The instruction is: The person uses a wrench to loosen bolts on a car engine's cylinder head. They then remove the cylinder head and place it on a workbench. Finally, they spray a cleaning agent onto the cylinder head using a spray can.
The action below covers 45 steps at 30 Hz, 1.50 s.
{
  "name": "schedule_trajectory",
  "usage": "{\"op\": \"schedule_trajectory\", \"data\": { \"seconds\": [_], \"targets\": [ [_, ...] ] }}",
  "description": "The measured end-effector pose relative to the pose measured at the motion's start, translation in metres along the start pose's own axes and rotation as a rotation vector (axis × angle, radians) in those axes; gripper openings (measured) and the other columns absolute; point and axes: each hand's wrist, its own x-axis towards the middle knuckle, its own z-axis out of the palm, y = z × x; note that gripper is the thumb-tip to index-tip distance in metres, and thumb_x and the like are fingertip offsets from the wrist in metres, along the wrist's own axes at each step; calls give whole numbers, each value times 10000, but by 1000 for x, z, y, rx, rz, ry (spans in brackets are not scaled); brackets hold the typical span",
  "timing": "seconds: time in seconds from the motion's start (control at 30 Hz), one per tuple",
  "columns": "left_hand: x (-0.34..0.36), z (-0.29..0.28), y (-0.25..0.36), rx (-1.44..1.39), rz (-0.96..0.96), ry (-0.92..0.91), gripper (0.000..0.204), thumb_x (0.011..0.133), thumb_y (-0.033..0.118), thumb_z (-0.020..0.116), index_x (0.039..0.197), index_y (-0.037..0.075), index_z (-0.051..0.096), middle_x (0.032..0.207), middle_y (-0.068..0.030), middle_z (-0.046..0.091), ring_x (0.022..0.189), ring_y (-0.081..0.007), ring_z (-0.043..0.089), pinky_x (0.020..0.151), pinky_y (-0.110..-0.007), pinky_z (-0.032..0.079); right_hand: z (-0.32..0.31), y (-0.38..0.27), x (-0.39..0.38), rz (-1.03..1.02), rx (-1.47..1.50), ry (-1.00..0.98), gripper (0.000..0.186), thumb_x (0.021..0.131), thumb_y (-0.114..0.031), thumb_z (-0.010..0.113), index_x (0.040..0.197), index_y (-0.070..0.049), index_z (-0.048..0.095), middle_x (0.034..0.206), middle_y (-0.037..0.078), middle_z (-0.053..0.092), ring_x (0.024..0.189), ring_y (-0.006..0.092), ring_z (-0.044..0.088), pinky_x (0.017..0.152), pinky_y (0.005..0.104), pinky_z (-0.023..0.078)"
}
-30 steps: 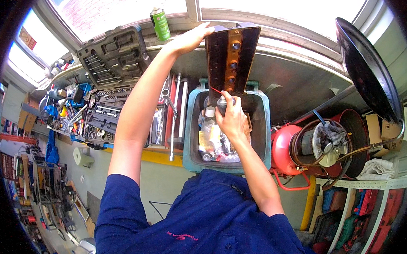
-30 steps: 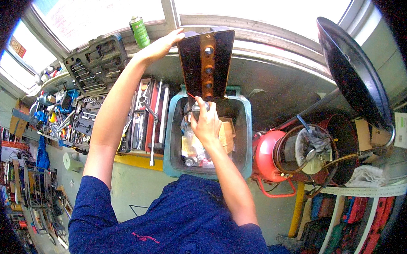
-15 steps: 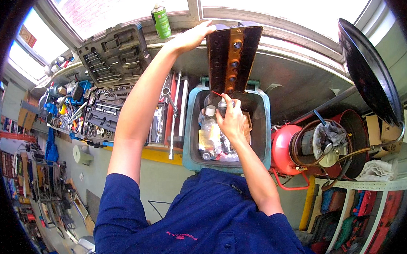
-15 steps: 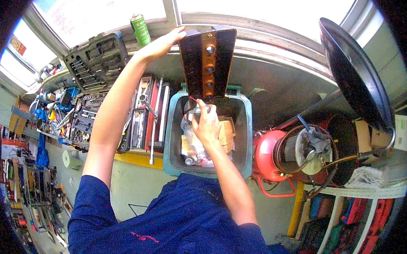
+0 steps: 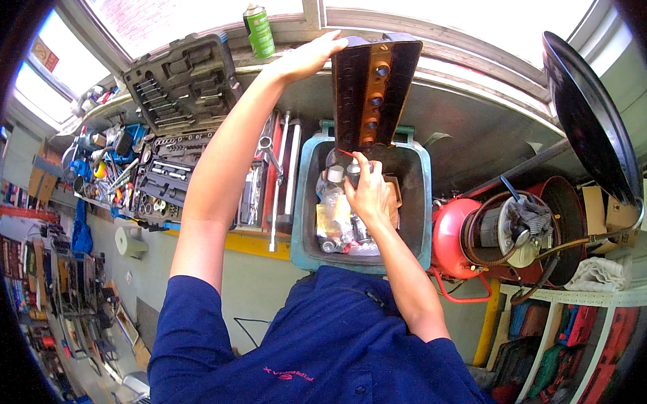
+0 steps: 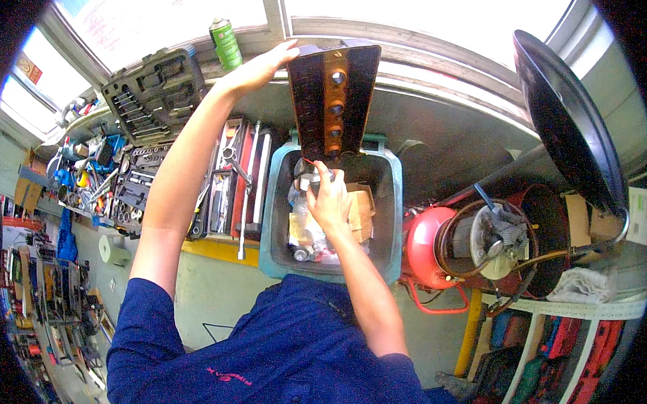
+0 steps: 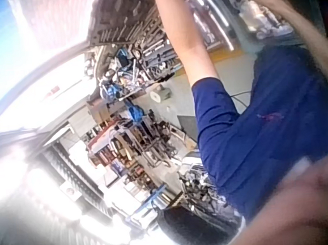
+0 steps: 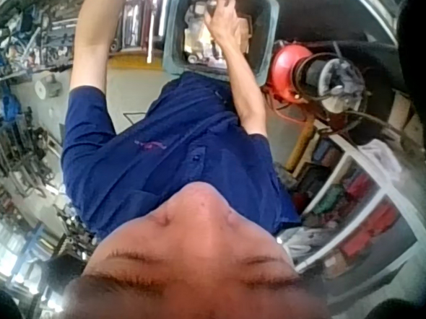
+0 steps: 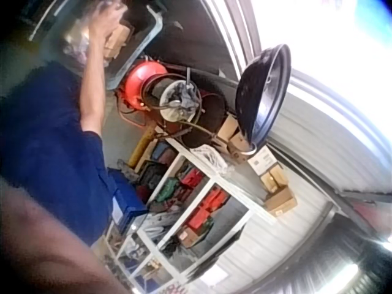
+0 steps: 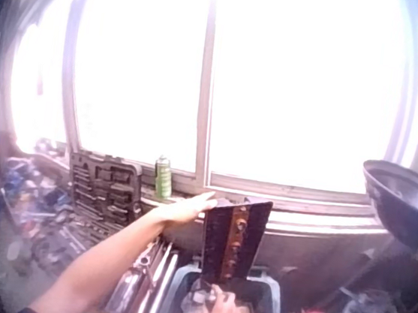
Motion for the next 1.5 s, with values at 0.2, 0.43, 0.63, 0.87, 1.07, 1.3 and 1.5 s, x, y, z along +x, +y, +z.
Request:
{"op": "schedule_trajectory", "data": {
  "seconds": [0.2,0.43,0.63,0.87,1.07,1.3,1.5],
  "targets": [
    [-1,-1,2,28,-10,1,936,1041,683,443,1667,15,248,1720,-227,272,1599,-330,255,1307,-441,182,3,3,-2,20,-18,-33,768,818,-214,842,1495,-277,485,1285,213,549,1074,423,670,813,525,565],
    [0,0,-5,8,-5,9,945,1034,690,449,1667,18,252,1724,-222,264,1603,-325,245,1309,-439,170,8,6,-5,49,-26,-77,761,821,-211,846,1491,-277,489,1283,207,550,1074,417,670,824,521,563],
    [1,0,-7,5,12,0,944,1035,684,456,1666,12,251,1725,-218,264,1604,-320,243,1309,-432,172,15,11,-7,40,-40,-88,757,822,-208,845,1487,-272,491,1253,211,557,1070,424,672,837,523,565],
    [5,-1,-8,-41,-2,-35,933,1036,675,469,1675,35,239,1727,-208,266,1601,-316,253,1305,-448,181,15,23,-19,88,142,-75,775,855,-238,823,1527,-259,438,1280,244,558,1074,468,655,888,543,556],
    [-5,0,3,-23,-32,10,931,1038,676,467,1677,40,236,1730,-202,264,1595,-315,268,1301,-449,196,-37,11,-20,-13,366,76,795,840,-182,841,1530,-164,446,1310,205,653,1185,401,657,980,476,547],
    [1,-2,3,-46,-27,-16,933,1048,657,467,1672,8,222,1733,-213,244,1601,-311,247,1309,-422,180,-138,-43,60,-292,434,398,680,832,-87,827,1438,-115,518,1161,175,661,987,345,719,861,424,578],
    [2,0,4,-49,-15,-19,922,1052,646,468,1668,2,232,1731,-212,251,1602,-309,246,1311,-415,173,-166,-69,102,-431,297,503,653,841,-84,804,1427,-134,519,1146,193,643,983,388,693,841,466,564]
  ]
}}
